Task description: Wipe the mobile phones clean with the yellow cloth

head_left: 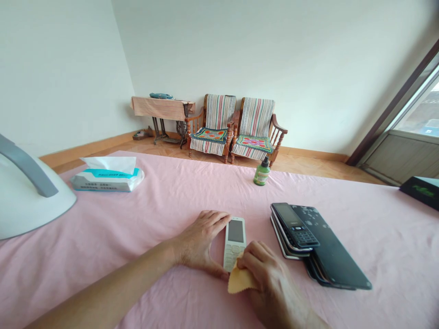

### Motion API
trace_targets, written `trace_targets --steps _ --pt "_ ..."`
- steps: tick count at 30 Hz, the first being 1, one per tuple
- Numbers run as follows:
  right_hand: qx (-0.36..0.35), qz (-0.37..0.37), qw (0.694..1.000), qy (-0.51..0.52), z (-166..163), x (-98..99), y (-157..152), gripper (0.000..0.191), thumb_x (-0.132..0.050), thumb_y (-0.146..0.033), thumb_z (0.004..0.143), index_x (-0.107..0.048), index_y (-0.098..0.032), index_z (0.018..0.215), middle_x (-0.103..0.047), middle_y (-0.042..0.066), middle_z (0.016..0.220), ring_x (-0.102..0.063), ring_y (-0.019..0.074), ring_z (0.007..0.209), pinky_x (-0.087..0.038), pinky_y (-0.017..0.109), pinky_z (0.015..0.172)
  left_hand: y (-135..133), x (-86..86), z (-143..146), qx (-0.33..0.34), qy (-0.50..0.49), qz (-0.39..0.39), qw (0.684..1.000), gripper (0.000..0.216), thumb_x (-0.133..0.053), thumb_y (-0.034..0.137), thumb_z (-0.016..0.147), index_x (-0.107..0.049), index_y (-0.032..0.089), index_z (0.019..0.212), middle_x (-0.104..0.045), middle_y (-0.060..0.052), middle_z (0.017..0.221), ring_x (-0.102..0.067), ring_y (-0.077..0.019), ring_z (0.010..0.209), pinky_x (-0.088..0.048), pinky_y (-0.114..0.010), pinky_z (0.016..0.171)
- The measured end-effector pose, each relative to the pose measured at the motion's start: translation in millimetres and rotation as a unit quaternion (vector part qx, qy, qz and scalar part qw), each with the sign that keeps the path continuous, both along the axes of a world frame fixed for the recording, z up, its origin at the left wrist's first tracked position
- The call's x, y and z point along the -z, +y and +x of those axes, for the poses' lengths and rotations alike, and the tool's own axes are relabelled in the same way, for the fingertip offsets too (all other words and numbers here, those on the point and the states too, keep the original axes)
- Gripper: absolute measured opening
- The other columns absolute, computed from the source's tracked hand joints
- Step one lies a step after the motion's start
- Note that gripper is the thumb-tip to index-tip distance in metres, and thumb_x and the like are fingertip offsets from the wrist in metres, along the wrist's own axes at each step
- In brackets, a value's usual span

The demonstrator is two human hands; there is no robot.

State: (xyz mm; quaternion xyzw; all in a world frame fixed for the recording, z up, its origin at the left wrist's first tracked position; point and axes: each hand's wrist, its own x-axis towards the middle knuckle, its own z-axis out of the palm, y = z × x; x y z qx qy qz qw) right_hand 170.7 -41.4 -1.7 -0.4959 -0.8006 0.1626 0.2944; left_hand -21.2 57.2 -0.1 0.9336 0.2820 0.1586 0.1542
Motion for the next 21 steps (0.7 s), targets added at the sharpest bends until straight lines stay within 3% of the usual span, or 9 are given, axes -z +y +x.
trace_targets --steps 3,7,12,18,21 --pt "0.002 -0.003 1.0 0.005 1.3 -0.4 -0.3 0.034 -0.047 0.009 0.063 -0.06 -0.018 0.079 -0.057 0.004 0.085 -0.051 0.0191 0.078 -0.038 0.029 0.064 -0.3 0.4 -0.2 0.001 -0.002 0.002 1.0 0.106 -0.073 0.065 0.053 -0.033 0.016 0.138 -0.043 -0.016 0.136 -0.04 -0.0353 0.124 -0.026 -0.048 0.106" --pt "-0.049 0.016 0.999 0.003 -1.8 0.6 -0.9 0.041 -0.042 0.009 0.072 -0.063 -0.021 0.091 -0.059 0.005 0.092 -0.051 0.0194 0.085 -0.041 0.029 0.07 -0.2 1.6 -0.5 0.006 -0.003 0.006 1.0 0.103 -0.073 0.062 0.057 -0.031 0.017 0.139 -0.044 -0.015 0.135 -0.04 -0.0339 0.124 -0.026 -0.046 0.106" --pt "-0.004 0.011 1.0 0.007 -0.6 2.8 -0.3 0.035 -0.047 0.01 0.062 -0.059 -0.019 0.079 -0.057 0.004 0.086 -0.05 0.0195 0.08 -0.039 0.029 0.066 0.1 1.0 -0.5 0.003 -0.001 0.004 1.0 0.105 -0.074 0.063 0.054 -0.033 0.016 0.138 -0.044 -0.016 0.136 -0.04 -0.0355 0.123 -0.027 -0.047 0.106" --pt "-0.062 0.018 0.998 -0.002 -4.5 0.7 -0.7 0.043 -0.044 0.011 0.068 -0.062 -0.021 0.091 -0.059 0.005 0.093 -0.051 0.0199 0.087 -0.041 0.029 0.071 -0.7 2.9 -0.4 0.002 -0.004 0.016 1.0 0.097 -0.074 0.052 0.059 -0.032 0.017 0.139 -0.044 -0.014 0.135 -0.04 -0.0329 0.124 -0.028 -0.045 0.106" --pt "-0.041 0.018 0.999 -0.004 -2.8 0.8 -0.5 0.037 -0.047 0.009 0.068 -0.061 -0.02 0.087 -0.059 0.004 0.09 -0.05 0.0203 0.084 -0.04 0.03 0.071 -0.5 2.9 -1.1 -0.007 -0.008 0.009 1.0 0.096 -0.074 0.054 0.06 -0.033 0.017 0.138 -0.045 -0.014 0.134 -0.041 -0.033 0.122 -0.03 -0.046 0.105"
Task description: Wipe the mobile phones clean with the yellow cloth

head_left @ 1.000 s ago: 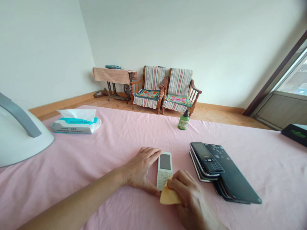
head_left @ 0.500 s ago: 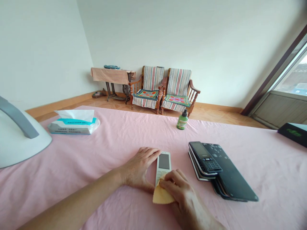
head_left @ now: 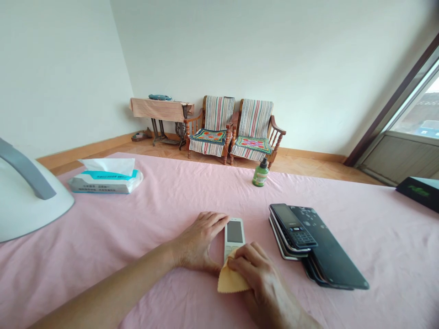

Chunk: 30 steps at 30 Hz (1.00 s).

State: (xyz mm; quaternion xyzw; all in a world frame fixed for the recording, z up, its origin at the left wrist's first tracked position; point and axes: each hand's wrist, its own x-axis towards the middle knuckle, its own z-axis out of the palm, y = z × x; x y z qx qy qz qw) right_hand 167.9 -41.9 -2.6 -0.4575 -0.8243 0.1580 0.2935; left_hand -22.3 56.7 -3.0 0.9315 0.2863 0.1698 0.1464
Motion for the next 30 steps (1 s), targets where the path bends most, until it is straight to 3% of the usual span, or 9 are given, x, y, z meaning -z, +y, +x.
trace_targets --steps 4,11,17,24,30 --pt "0.034 -0.002 0.999 0.012 3.4 2.2 0.2 0.037 -0.048 0.01 0.061 -0.06 -0.018 0.082 -0.058 0.004 0.086 -0.049 0.0203 0.082 -0.039 0.031 0.069 1.6 -0.8 -0.6 -0.008 -0.004 -0.009 1.0 0.092 -0.072 0.059 0.063 -0.036 0.018 0.137 -0.047 -0.014 0.131 -0.043 -0.0323 0.119 -0.031 -0.045 0.104" --pt "-0.045 0.004 0.998 0.051 -2.6 7.0 5.6 0.036 -0.046 0.005 0.075 -0.062 -0.02 0.095 -0.06 0.006 0.092 -0.053 0.0198 0.088 -0.043 0.027 0.072 -1.3 -1.7 3.2 0.004 -0.005 0.004 1.0 0.092 -0.074 0.049 0.058 -0.035 0.018 0.135 -0.047 -0.014 0.131 -0.043 -0.0318 0.119 -0.03 -0.044 0.105" --pt "-0.063 0.038 0.996 0.043 1.4 21.3 14.1 0.026 -0.049 -0.004 0.08 -0.06 -0.022 0.095 -0.061 0.006 0.093 -0.055 0.0198 0.088 -0.044 0.027 0.071 -10.8 -2.1 9.2 -0.046 -0.004 -0.01 0.999 0.088 -0.071 0.044 0.061 -0.032 0.017 0.136 -0.044 -0.014 0.133 -0.041 -0.0318 0.122 -0.03 -0.045 0.106" --pt "-0.067 0.045 0.996 0.035 2.9 32.1 20.6 0.016 -0.064 -0.023 0.079 -0.059 -0.022 0.094 -0.061 0.005 0.093 -0.057 0.0207 0.086 -0.046 0.026 0.069 -13.4 0.4 11.7 -0.052 0.01 -0.013 0.999 0.093 -0.071 0.044 0.061 -0.028 0.016 0.138 -0.041 -0.015 0.137 -0.038 -0.0334 0.126 -0.028 -0.047 0.109" --pt "-0.053 0.054 0.997 0.013 7.9 36.0 18.9 0.015 -0.063 -0.02 0.075 -0.057 -0.021 0.088 -0.06 0.005 0.09 -0.055 0.0215 0.082 -0.043 0.029 0.067 -14.9 -0.2 15.0 -0.067 0.01 -0.022 0.997 0.091 -0.07 0.042 0.061 -0.029 0.016 0.138 -0.041 -0.015 0.138 -0.037 -0.0336 0.127 -0.026 -0.048 0.109"
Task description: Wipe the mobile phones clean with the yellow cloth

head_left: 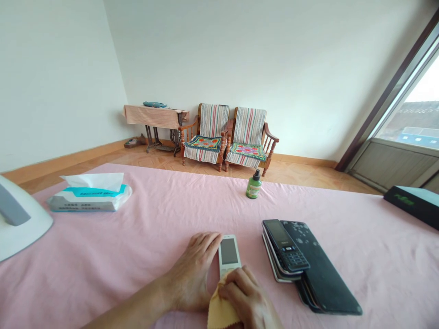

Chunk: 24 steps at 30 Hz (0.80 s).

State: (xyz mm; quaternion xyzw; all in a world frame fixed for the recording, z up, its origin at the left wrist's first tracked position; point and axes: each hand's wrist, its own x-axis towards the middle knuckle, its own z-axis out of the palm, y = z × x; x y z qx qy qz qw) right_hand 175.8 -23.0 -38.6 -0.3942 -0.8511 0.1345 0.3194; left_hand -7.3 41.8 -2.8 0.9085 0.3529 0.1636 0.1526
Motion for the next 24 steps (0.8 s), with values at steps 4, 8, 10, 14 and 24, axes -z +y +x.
trace_targets --steps 4,8,10,14,24 --pt "0.068 0.012 0.998 -0.006 10.9 -0.3 -2.5 0.019 -0.061 -0.01 0.064 -0.054 -0.019 0.078 -0.056 0.004 0.081 -0.052 0.0208 0.074 -0.039 0.029 0.061 0.2 -1.9 1.1 -0.009 -0.014 -0.006 1.0 0.106 -0.076 0.054 0.05 -0.031 0.016 0.137 -0.042 -0.015 0.136 -0.038 -0.0358 0.125 -0.027 -0.048 0.108" --pt "0.056 0.009 0.998 0.0 9.5 -3.8 -4.3 0.02 -0.057 -0.007 0.068 -0.054 -0.019 0.084 -0.057 0.005 0.085 -0.052 0.0209 0.077 -0.039 0.029 0.063 1.7 -1.2 0.7 -0.006 -0.018 -0.006 1.0 0.104 -0.075 0.053 0.051 -0.031 0.016 0.138 -0.043 -0.014 0.136 -0.04 -0.0342 0.123 -0.028 -0.046 0.108" --pt "0.014 -0.003 1.0 -0.006 4.7 -6.8 -5.3 0.021 -0.055 -0.008 0.074 -0.055 -0.02 0.091 -0.059 0.006 0.09 -0.053 0.0211 0.081 -0.041 0.029 0.065 2.2 -1.0 0.5 -0.002 -0.018 -0.001 1.0 0.096 -0.074 0.047 0.056 -0.031 0.016 0.137 -0.044 -0.013 0.135 -0.04 -0.0324 0.124 -0.028 -0.045 0.108" --pt "0.01 -0.018 1.0 -0.007 5.3 -12.9 -7.3 0.021 -0.056 -0.006 0.073 -0.054 -0.021 0.087 -0.058 0.005 0.089 -0.053 0.0206 0.082 -0.041 0.028 0.065 1.9 -2.8 0.9 0.001 -0.023 -0.002 1.0 0.098 -0.075 0.048 0.054 -0.032 0.016 0.136 -0.044 -0.014 0.134 -0.041 -0.0328 0.123 -0.028 -0.045 0.108" --pt "-0.007 -0.018 1.0 -0.007 8.7 -20.3 -11.8 0.022 -0.05 0.001 0.076 -0.054 -0.02 0.083 -0.058 0.003 0.086 -0.053 0.0182 0.079 -0.04 0.026 0.064 5.1 -1.3 -0.1 -0.006 -0.028 -0.011 1.0 0.107 -0.076 0.058 0.048 -0.032 0.016 0.137 -0.043 -0.014 0.136 -0.04 -0.0341 0.123 -0.028 -0.046 0.107"
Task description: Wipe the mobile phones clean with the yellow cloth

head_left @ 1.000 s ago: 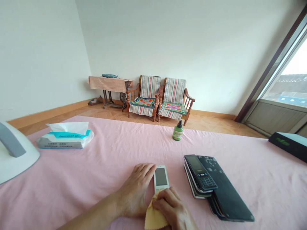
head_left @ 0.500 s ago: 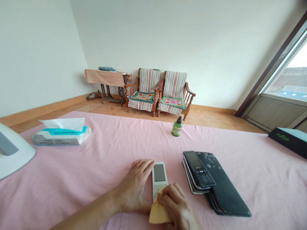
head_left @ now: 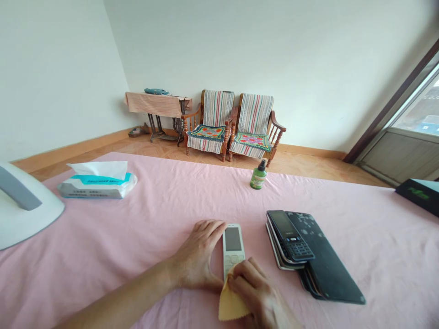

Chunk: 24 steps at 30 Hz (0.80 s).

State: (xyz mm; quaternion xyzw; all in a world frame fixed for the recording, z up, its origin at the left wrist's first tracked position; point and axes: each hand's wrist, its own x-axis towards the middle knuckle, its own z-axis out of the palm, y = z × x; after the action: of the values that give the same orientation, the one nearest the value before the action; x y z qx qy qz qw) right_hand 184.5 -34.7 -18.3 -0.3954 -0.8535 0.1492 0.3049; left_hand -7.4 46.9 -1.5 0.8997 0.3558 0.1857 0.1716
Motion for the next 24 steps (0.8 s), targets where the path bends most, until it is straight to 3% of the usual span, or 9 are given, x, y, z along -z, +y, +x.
trace_targets --steps 6,12,15,19,24 --pt "0.048 -0.035 0.998 0.004 6.5 -11.2 0.3 0.02 -0.05 0.0 0.077 -0.055 -0.019 0.073 -0.056 0.004 0.079 -0.052 0.0178 0.074 -0.037 0.026 0.059 -1.2 -3.1 1.1 0.004 0.0 -0.01 1.0 0.105 -0.075 0.06 0.05 -0.033 0.016 0.136 -0.044 -0.013 0.136 -0.04 -0.033 0.123 -0.027 -0.045 0.107" --pt "0.015 -0.062 0.998 0.006 -6.7 -20.8 -5.3 0.027 -0.046 0.006 0.075 -0.058 -0.019 0.078 -0.058 0.004 0.084 -0.052 0.0183 0.081 -0.039 0.027 0.065 -0.9 0.1 0.8 0.003 0.002 0.001 1.0 0.107 -0.077 0.059 0.049 -0.032 0.017 0.137 -0.042 -0.014 0.137 -0.039 -0.033 0.124 -0.026 -0.045 0.108" --pt "0.037 -0.08 0.996 0.011 -5.8 -20.3 -6.2 0.034 -0.046 0.011 0.066 -0.057 -0.019 0.076 -0.058 0.003 0.085 -0.052 0.0183 0.082 -0.038 0.027 0.064 -0.8 1.1 0.4 0.003 0.002 0.003 1.0 0.107 -0.077 0.059 0.049 -0.032 0.017 0.137 -0.042 -0.014 0.137 -0.039 -0.0327 0.124 -0.026 -0.044 0.108" --pt "0.086 -0.076 0.993 0.023 4.1 -18.9 -3.6 0.03 -0.048 0.011 0.066 -0.054 -0.018 0.071 -0.057 0.003 0.082 -0.051 0.0181 0.079 -0.036 0.028 0.063 -1.1 1.2 0.1 0.003 0.006 0.005 1.0 0.105 -0.076 0.058 0.051 -0.032 0.017 0.137 -0.042 -0.013 0.137 -0.038 -0.0324 0.124 -0.026 -0.044 0.107" --pt "0.087 -0.068 0.994 0.029 0.5 -20.5 -2.5 0.042 -0.041 0.015 0.068 -0.06 -0.018 0.083 -0.058 0.004 0.087 -0.05 0.0187 0.083 -0.04 0.029 0.069 -1.1 3.1 0.2 0.006 0.003 0.014 1.0 0.106 -0.079 0.052 0.048 -0.032 0.017 0.136 -0.043 -0.013 0.136 -0.039 -0.0325 0.123 -0.026 -0.044 0.108"
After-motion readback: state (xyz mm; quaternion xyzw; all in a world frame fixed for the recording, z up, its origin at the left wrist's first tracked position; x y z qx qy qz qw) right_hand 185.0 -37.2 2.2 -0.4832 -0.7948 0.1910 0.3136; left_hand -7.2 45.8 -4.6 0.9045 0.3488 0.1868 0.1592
